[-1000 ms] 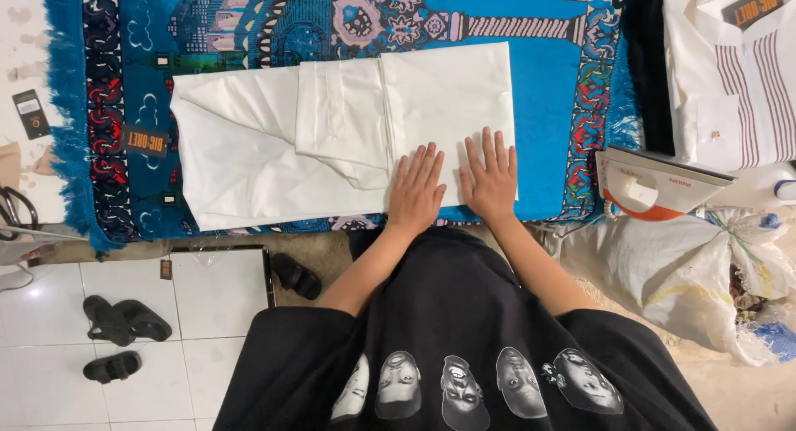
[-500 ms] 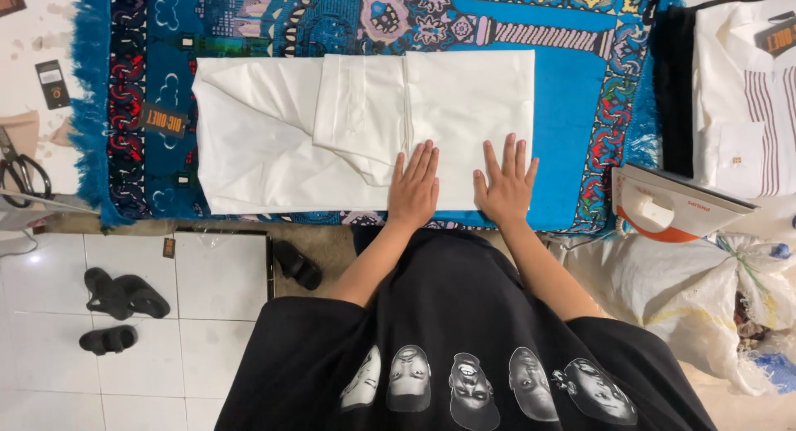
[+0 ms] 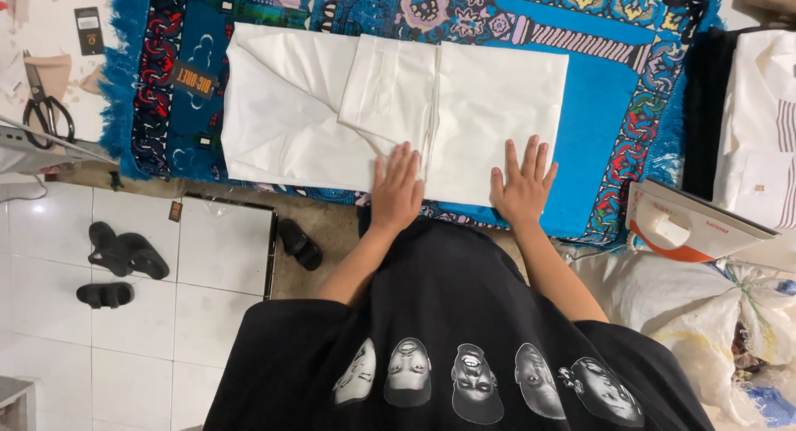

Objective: A person irons a white shirt using a spray bottle and an iron, then proceeds to fold it neatly on a rug.

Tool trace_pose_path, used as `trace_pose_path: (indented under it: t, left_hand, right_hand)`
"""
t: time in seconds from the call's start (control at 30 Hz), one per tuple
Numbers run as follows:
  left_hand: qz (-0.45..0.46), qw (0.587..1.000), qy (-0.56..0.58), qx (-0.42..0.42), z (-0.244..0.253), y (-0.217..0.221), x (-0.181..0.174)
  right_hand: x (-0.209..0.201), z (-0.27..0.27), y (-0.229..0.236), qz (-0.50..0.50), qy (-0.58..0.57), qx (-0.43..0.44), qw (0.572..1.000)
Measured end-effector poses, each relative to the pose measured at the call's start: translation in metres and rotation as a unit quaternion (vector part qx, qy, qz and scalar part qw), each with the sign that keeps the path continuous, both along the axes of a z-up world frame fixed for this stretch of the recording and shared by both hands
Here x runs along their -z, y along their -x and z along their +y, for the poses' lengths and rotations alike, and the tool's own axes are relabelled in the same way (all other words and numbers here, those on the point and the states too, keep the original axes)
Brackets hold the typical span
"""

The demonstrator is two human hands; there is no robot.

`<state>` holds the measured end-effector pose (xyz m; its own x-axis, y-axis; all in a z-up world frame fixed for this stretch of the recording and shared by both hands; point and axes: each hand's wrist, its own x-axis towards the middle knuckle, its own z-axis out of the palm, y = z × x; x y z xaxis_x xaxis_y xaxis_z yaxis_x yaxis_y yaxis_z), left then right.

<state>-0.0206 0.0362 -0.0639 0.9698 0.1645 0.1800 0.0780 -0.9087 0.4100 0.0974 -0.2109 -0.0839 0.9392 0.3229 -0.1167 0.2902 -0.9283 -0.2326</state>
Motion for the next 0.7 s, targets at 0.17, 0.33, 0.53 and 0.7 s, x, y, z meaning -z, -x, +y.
trace_pose_path:
  t: [0.17, 0.33, 0.53, 0.7]
  left_hand:
    - [-0.036, 0.892, 0.182, -0.412, 0.053, 0.036, 0.002]
    - [-0.15, 0.608, 0.49, -0.606, 0.18, 0.067, 0.072]
    - [-0.199, 0.489, 0.642, -0.555, 0.237, 0.065, 0.036]
    - [-0.244, 0.503, 0.66, -0.502, 0.238, 0.024, -0.027]
  right_hand:
    - [-0.01, -0.017, 0.008, -0.039, -0.034, -0.072, 0.996]
    - [-0.022, -0.051, 0.02, -0.189, -0.087, -0.256, 0.944]
    - [-0.03, -0.063, 0.017, -0.206, -0.077, -0.247, 0.944]
    - [-0.036, -0.051, 0.013, -0.278, -0.041, -0.272, 0.92]
